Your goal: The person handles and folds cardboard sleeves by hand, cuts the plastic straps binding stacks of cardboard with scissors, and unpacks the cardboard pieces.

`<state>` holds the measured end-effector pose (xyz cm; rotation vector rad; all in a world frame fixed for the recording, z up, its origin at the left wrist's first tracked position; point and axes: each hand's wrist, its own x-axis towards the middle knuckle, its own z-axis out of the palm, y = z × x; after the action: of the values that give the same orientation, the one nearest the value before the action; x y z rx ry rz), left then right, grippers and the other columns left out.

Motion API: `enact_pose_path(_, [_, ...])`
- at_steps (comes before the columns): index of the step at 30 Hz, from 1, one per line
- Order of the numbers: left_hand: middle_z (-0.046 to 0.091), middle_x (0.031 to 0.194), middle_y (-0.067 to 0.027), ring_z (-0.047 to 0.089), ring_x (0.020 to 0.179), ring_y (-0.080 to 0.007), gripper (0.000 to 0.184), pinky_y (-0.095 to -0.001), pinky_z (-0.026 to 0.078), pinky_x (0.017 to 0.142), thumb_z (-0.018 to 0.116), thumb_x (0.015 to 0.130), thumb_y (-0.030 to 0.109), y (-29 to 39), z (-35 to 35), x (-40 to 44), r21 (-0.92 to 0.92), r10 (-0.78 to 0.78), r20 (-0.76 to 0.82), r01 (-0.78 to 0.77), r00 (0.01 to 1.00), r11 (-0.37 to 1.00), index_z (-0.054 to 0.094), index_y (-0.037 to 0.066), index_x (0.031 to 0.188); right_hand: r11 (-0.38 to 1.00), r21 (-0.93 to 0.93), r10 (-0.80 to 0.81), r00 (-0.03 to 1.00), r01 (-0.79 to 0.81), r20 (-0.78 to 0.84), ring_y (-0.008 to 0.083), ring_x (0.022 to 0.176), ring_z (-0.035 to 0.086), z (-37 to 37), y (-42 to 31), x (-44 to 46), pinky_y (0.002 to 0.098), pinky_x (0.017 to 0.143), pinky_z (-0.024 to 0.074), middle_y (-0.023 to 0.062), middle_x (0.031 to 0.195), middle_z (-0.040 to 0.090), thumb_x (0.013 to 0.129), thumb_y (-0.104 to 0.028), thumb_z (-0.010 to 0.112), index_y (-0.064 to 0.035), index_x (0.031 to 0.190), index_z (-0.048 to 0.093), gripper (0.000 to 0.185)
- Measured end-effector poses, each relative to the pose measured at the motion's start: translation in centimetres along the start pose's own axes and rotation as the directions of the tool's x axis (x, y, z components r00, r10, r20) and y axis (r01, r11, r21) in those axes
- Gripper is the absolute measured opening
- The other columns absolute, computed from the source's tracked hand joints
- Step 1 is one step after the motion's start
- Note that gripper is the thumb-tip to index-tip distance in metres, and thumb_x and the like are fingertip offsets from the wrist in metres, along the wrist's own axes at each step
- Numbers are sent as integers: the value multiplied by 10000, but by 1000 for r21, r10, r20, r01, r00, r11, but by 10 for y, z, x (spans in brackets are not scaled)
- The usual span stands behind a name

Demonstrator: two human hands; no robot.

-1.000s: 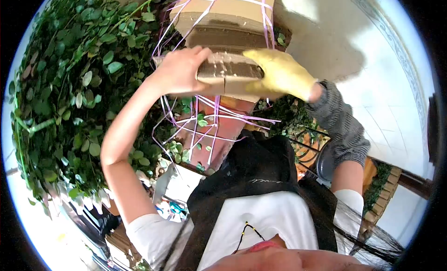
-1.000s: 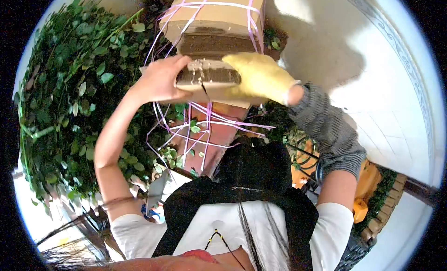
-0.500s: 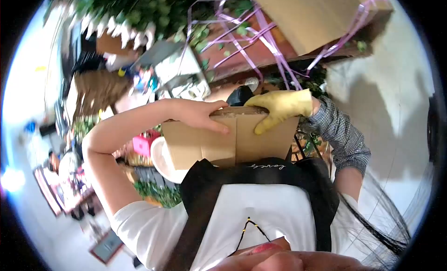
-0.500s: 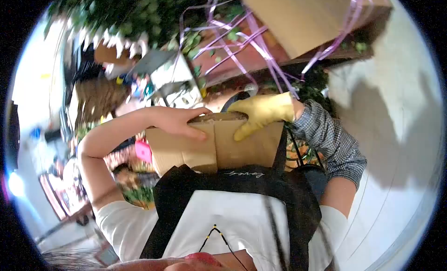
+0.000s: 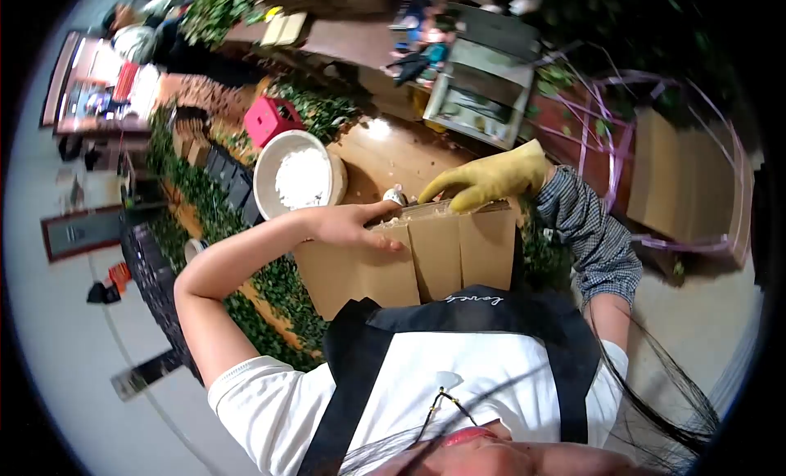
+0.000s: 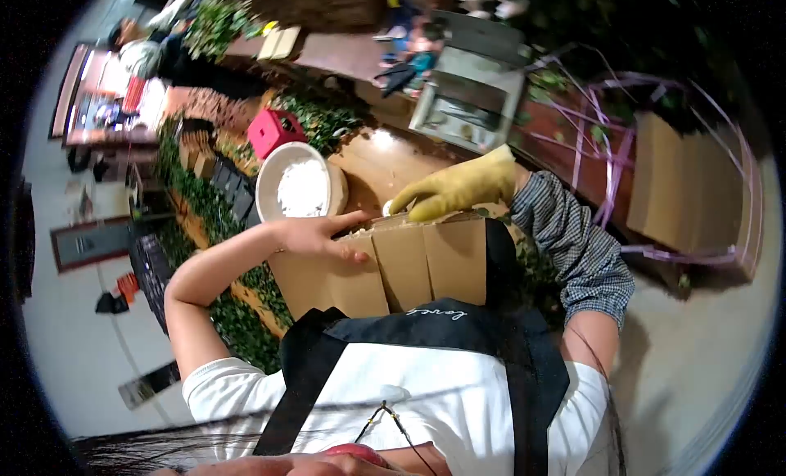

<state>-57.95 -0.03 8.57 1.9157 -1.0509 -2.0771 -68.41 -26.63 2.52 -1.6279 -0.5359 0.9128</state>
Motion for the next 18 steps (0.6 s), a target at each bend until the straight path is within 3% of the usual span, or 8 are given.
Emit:
enact_pose_path(2, [411,1541,-182,406,1412,-262,1016,-340,336,1138,683,888,611,-46,-9,-30,-106,-21,-49,16,999,994,202,61,1594,996,34,-89,990,86,108,214,1290,530,-18,3,45,342,1101,401,126,1443,538,1047,-429,509,-66,1494,442,579])
enact_pose_path(4, [454,1497,-172,439,1374,-254,965,-341,353,1121,695,894,578,-95,-12,-50,-225,44,-176,-84,983,971,251,50,1569,886,464,-128,975,31,179,190,1277,539,-37,1,98,319,1091,411,112,1415,561,1063,-451,465,-62,1469,471,562])
enact_pose_path(6, [468,1473,-160,437,1361,-244,919,-349,348,1122,704,899,549,-159,-18,-64,-291,64,-231,-132,971,948,289,40,1541,889,451,21,990,-81,137,165,1237,565,-49,-5,143,309,1053,445,116,1360,598,1032,-568,448,-23,1433,485,678])
enact_pose_path(8, [465,1465,-156,424,1364,-238,891,-356,341,1128,708,904,528,-202,-26,-92,-389,133,-293,-245,947,888,306,33,1526,698,716,-5,999,-23,38,178,1185,599,-57,-36,174,323,1003,487,134,1306,626,952,-699,455,23,1395,490,847])
enact_pose_path(11, [504,1427,-168,462,1333,-231,827,-343,370,1100,682,926,517,-268,-35,-126,-464,54,-425,-268,904,844,334,46,1509,525,847,2,996,79,-94,233,1219,591,-51,-6,249,352,1030,481,169,1348,598,859,-768,508,4,1447,428,973])
enact_pose_path(14, [506,1423,-159,454,1336,-215,841,-342,367,1106,693,923,510,-313,-57,-143,-524,30,-460,-299,887,797,337,24,1510,572,808,63,975,141,-214,253,1296,543,-59,-36,286,350,1074,435,187,1439,527,869,-732,563,-21,1535,315,1005])
enact_pose_path(16, [507,1422,-156,457,1333,-216,832,-340,369,1105,698,924,498,-337,-79,-143,-519,71,-479,-348,875,780,348,23,1511,989,148,37,955,7,-293,277,1325,515,-76,-43,305,354,1102,395,192,1477,488,881,-685,617,-15,1570,227,1037])
enact_pose_path(18, [503,1436,-162,464,1327,-220,832,-337,372,1106,710,924,472,-352,-112,-140,-552,29,-439,-295,898,779,347,17,1520,995,90,0,948,31,-318,285,1315,512,-91,-52,316,347,1099,388,192,1446,511,890,-575,698,-9,1574,196,1020])
